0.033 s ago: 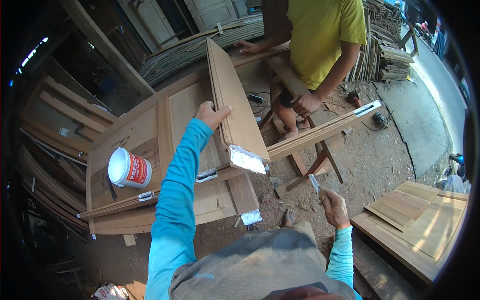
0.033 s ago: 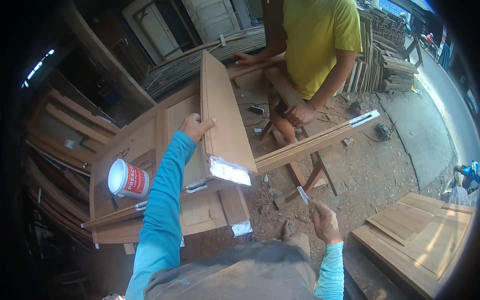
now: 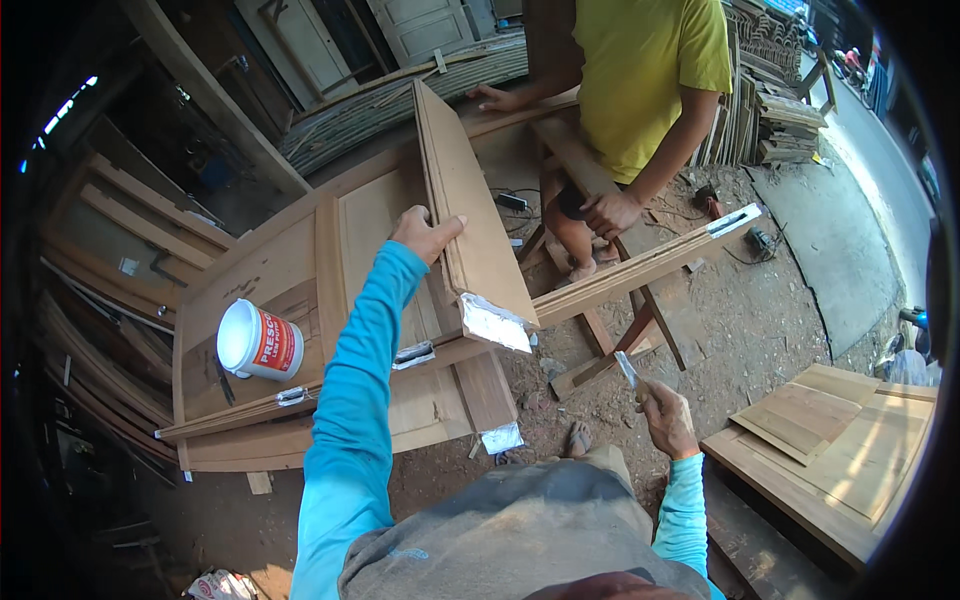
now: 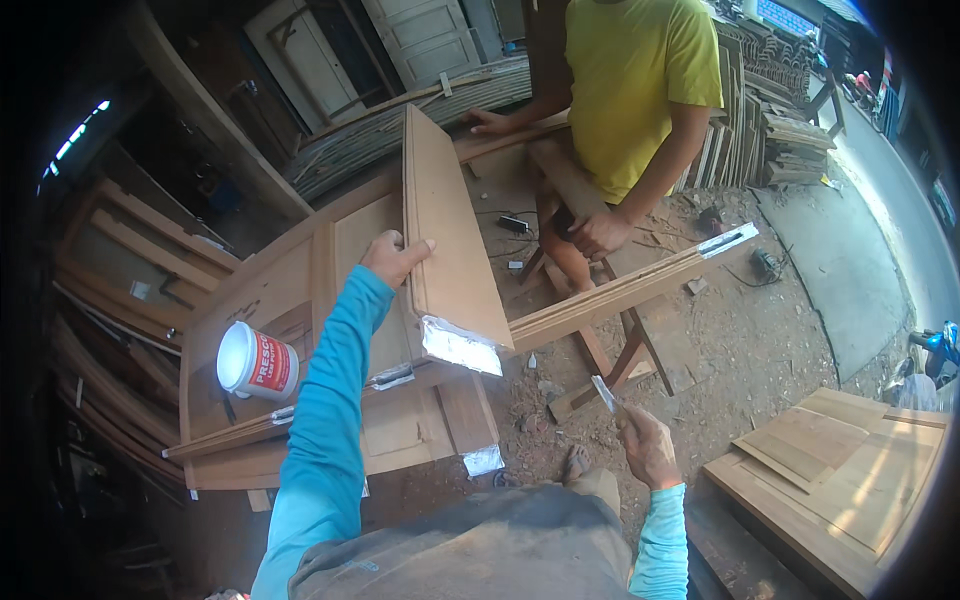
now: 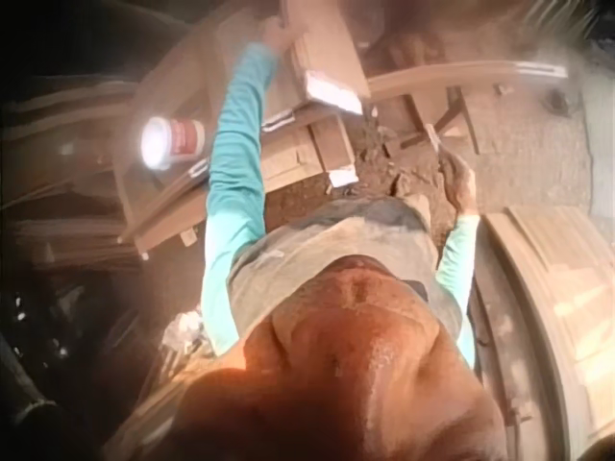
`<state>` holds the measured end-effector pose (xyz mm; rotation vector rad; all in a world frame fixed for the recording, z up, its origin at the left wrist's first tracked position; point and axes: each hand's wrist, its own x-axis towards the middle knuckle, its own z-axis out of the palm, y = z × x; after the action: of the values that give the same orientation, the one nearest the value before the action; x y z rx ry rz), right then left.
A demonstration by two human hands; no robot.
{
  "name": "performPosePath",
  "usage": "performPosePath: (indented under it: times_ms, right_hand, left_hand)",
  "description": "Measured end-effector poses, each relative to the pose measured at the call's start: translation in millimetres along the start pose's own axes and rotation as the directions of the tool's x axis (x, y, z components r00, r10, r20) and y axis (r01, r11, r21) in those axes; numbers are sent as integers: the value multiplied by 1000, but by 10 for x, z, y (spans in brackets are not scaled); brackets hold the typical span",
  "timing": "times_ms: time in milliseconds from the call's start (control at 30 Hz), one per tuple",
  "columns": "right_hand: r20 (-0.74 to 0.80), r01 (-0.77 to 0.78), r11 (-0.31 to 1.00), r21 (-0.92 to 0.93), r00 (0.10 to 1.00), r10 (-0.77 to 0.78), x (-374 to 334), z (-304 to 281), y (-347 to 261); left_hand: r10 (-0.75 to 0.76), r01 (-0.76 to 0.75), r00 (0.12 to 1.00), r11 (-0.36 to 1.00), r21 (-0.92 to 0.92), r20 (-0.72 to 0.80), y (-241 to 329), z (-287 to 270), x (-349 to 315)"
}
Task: The person applies white putty to the joints and edges of a wooden door panel using a small wooden stick and then smooths the putty into the gaps.
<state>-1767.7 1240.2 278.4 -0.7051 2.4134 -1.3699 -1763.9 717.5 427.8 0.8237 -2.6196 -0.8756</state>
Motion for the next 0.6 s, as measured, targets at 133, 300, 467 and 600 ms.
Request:
performPosePath:
  times_ms: [133,300,467,600]
  right_hand:
    - [24,-14,1000,-5,1000,14,161,-74,-165]
    - [60,-19,999,40,998,17,171,-123,-242]
    - [11,-76,996,51,997,76,182,-270,-132]
    - [-43,-89,993,74,995,92,71,-277,49]
  left_hand:
    - [23,-25,999,999,-44,-32,175,196,82]
    - [7,-8,999,1000,-25,-35,325,295,64]
    - [303,-326,935,939,-108,-182,625,549,137]
    - [506,-509,850,860,13,-145,636,599,226]
